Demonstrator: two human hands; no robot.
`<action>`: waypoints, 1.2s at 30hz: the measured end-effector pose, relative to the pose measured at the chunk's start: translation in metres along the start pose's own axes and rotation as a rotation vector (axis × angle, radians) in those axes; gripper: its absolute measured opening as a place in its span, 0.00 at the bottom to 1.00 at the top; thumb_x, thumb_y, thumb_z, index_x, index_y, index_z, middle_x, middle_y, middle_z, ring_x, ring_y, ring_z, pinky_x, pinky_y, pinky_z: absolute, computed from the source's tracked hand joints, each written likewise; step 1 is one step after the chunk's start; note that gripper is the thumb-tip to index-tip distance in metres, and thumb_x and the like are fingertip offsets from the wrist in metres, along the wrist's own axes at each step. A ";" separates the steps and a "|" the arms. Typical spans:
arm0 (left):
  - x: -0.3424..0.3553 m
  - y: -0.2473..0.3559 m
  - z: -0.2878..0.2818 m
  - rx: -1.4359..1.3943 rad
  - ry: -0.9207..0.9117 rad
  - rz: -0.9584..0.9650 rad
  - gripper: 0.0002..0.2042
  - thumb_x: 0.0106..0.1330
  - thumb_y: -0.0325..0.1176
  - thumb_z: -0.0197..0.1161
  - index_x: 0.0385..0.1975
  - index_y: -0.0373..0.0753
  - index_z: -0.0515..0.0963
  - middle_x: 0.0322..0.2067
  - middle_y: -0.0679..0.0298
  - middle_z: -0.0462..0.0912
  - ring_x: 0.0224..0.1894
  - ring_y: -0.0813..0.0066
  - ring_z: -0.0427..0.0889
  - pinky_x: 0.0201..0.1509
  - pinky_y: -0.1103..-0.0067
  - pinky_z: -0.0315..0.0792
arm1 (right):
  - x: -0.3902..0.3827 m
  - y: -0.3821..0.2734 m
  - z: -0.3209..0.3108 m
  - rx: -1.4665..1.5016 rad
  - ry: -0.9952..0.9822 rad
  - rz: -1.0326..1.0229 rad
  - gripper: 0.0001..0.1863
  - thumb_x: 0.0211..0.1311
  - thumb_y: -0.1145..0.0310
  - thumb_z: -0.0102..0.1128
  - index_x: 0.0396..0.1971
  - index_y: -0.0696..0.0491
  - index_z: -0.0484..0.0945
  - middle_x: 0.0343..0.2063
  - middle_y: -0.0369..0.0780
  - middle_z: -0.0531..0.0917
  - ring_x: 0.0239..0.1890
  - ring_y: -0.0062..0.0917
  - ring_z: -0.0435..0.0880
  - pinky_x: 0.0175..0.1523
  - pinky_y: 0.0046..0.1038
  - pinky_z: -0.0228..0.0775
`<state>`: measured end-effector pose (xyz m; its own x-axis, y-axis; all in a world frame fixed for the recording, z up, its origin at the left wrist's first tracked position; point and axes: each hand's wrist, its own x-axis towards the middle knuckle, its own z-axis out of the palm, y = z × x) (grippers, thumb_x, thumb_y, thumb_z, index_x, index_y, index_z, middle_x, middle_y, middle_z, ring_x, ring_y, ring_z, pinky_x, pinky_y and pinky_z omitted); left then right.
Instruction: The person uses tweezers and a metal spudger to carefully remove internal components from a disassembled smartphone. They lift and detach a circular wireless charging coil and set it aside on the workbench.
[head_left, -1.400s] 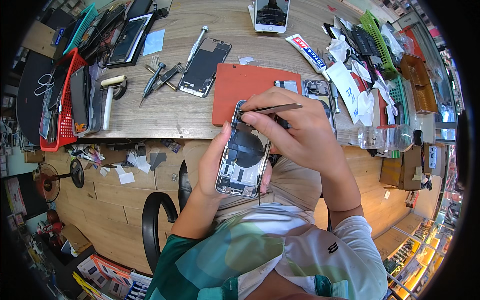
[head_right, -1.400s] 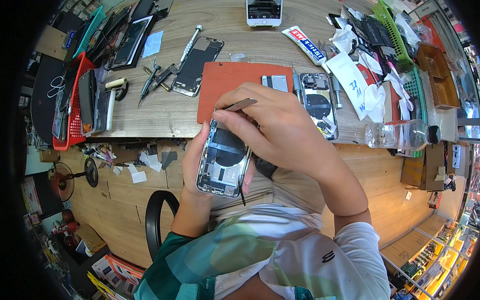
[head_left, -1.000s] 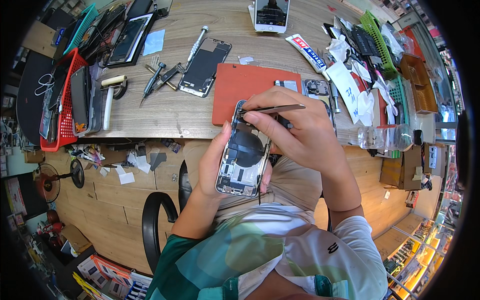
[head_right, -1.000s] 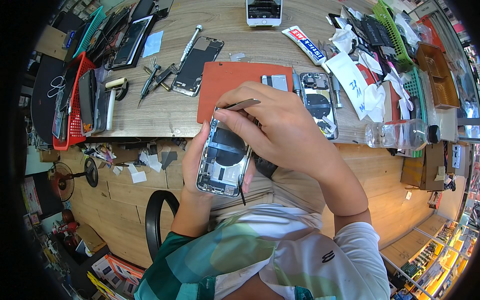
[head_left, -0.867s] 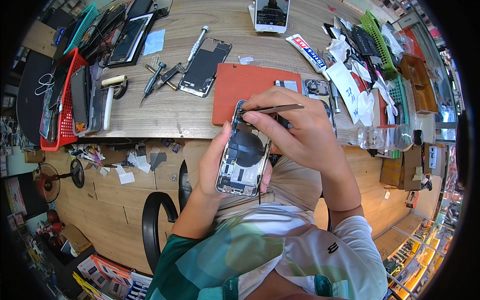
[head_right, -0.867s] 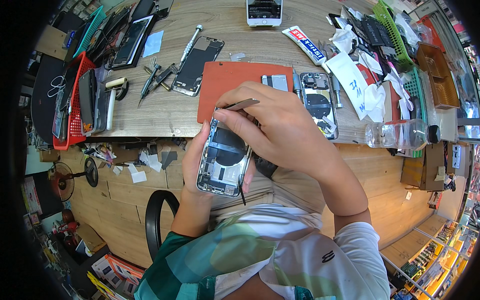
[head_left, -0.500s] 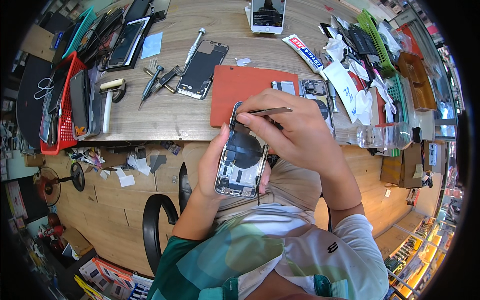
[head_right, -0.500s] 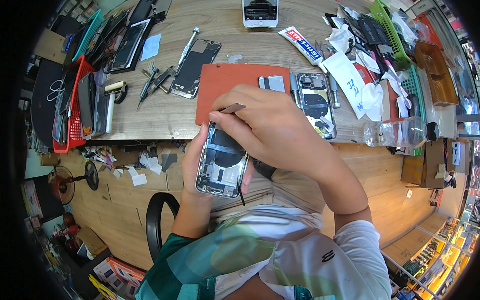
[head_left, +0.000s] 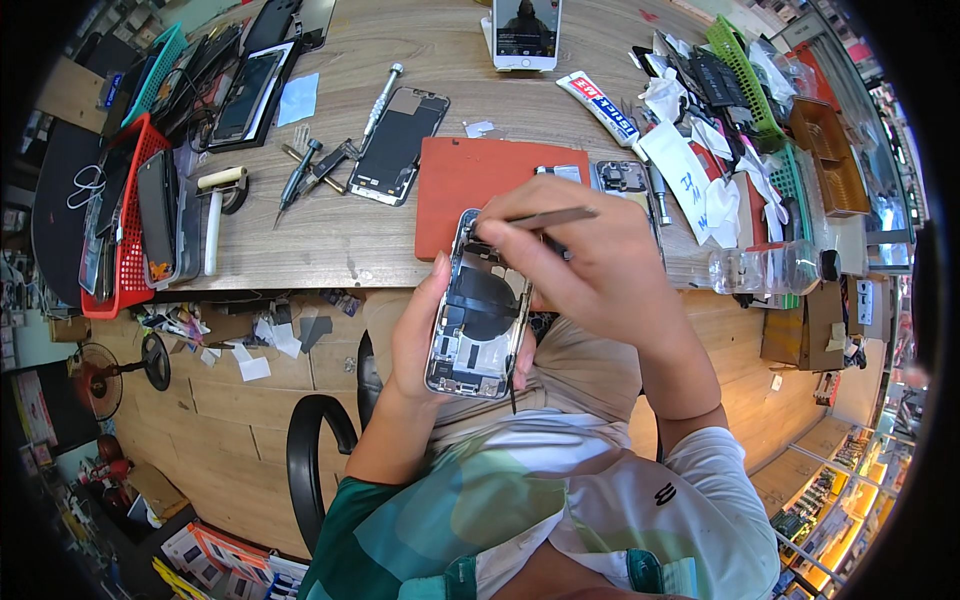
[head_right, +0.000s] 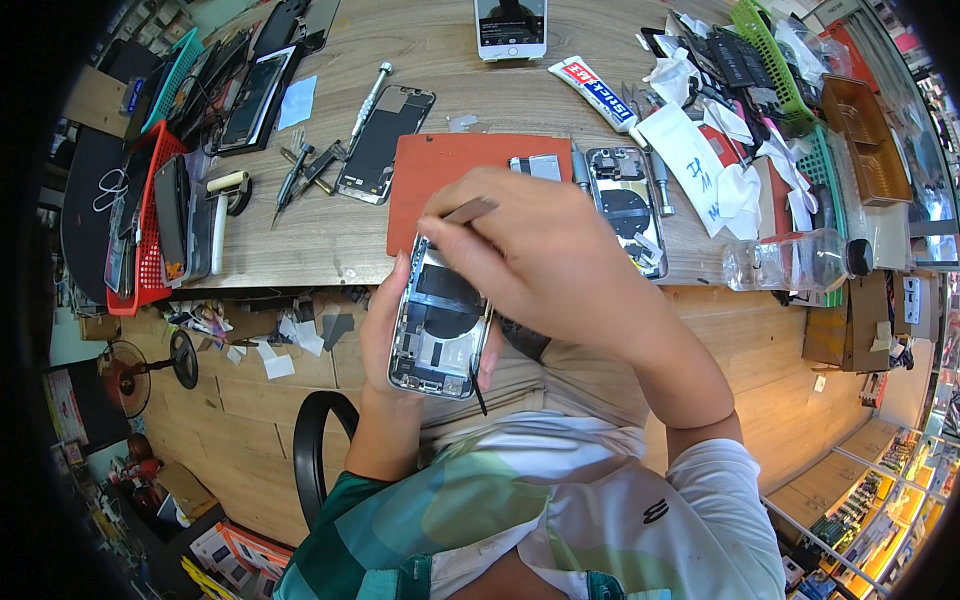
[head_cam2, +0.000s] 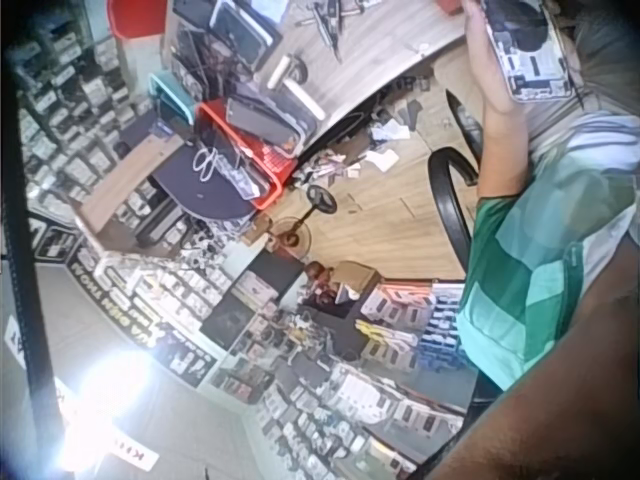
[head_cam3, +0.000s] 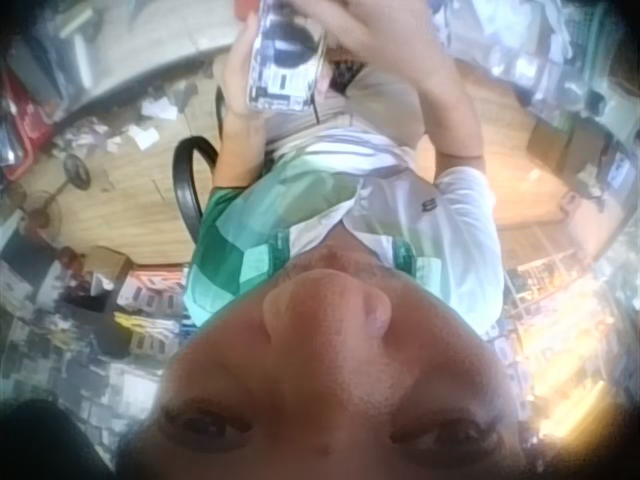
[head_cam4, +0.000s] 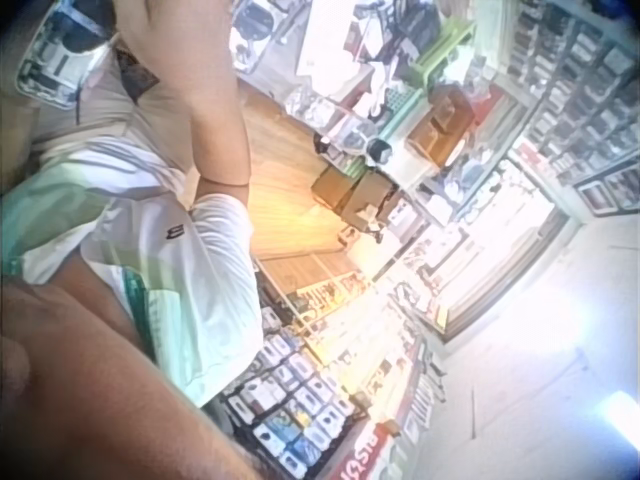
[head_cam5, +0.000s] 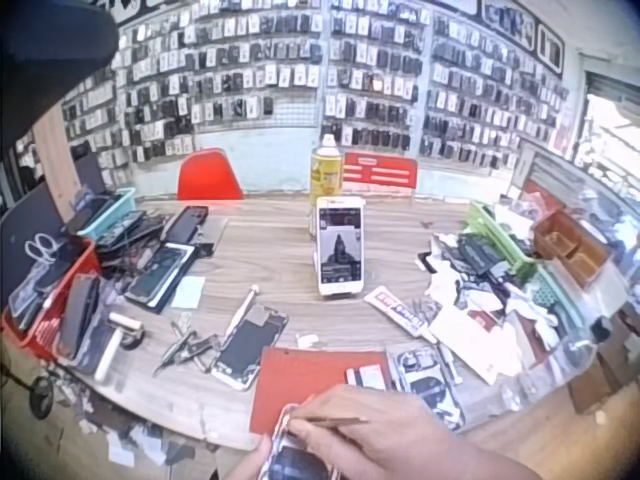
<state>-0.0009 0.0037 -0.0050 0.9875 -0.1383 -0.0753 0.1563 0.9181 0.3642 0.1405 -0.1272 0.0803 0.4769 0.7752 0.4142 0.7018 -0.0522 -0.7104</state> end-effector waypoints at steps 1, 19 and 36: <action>0.000 -0.001 -0.002 -0.020 -0.011 0.002 0.35 0.84 0.61 0.32 0.71 0.34 0.64 0.37 0.41 0.84 0.29 0.51 0.87 0.32 0.63 0.84 | 0.001 0.000 -0.004 0.007 0.013 0.055 0.09 0.72 0.70 0.67 0.38 0.61 0.87 0.37 0.42 0.90 0.33 0.32 0.89 0.39 0.30 0.79; 0.004 0.000 0.010 -0.103 0.015 0.063 0.34 0.85 0.57 0.35 0.85 0.52 0.42 0.49 0.40 0.78 0.29 0.49 0.86 0.27 0.61 0.83 | 0.005 0.051 -0.003 -0.028 0.181 0.202 0.13 0.71 0.67 0.68 0.40 0.64 0.88 0.41 0.47 0.92 0.36 0.34 0.90 0.40 0.30 0.80; 0.005 -0.001 0.014 -0.101 0.046 0.077 0.33 0.85 0.56 0.34 0.85 0.50 0.42 0.49 0.38 0.78 0.26 0.47 0.85 0.24 0.61 0.83 | -0.003 0.043 -0.007 0.060 0.246 0.244 0.13 0.72 0.68 0.69 0.40 0.65 0.88 0.40 0.42 0.92 0.31 0.23 0.87 0.38 0.24 0.78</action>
<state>0.0038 -0.0030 0.0075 0.9943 -0.0514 -0.0937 0.0755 0.9583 0.2756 0.1728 -0.1367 0.0528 0.7453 0.5691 0.3474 0.5224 -0.1749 -0.8346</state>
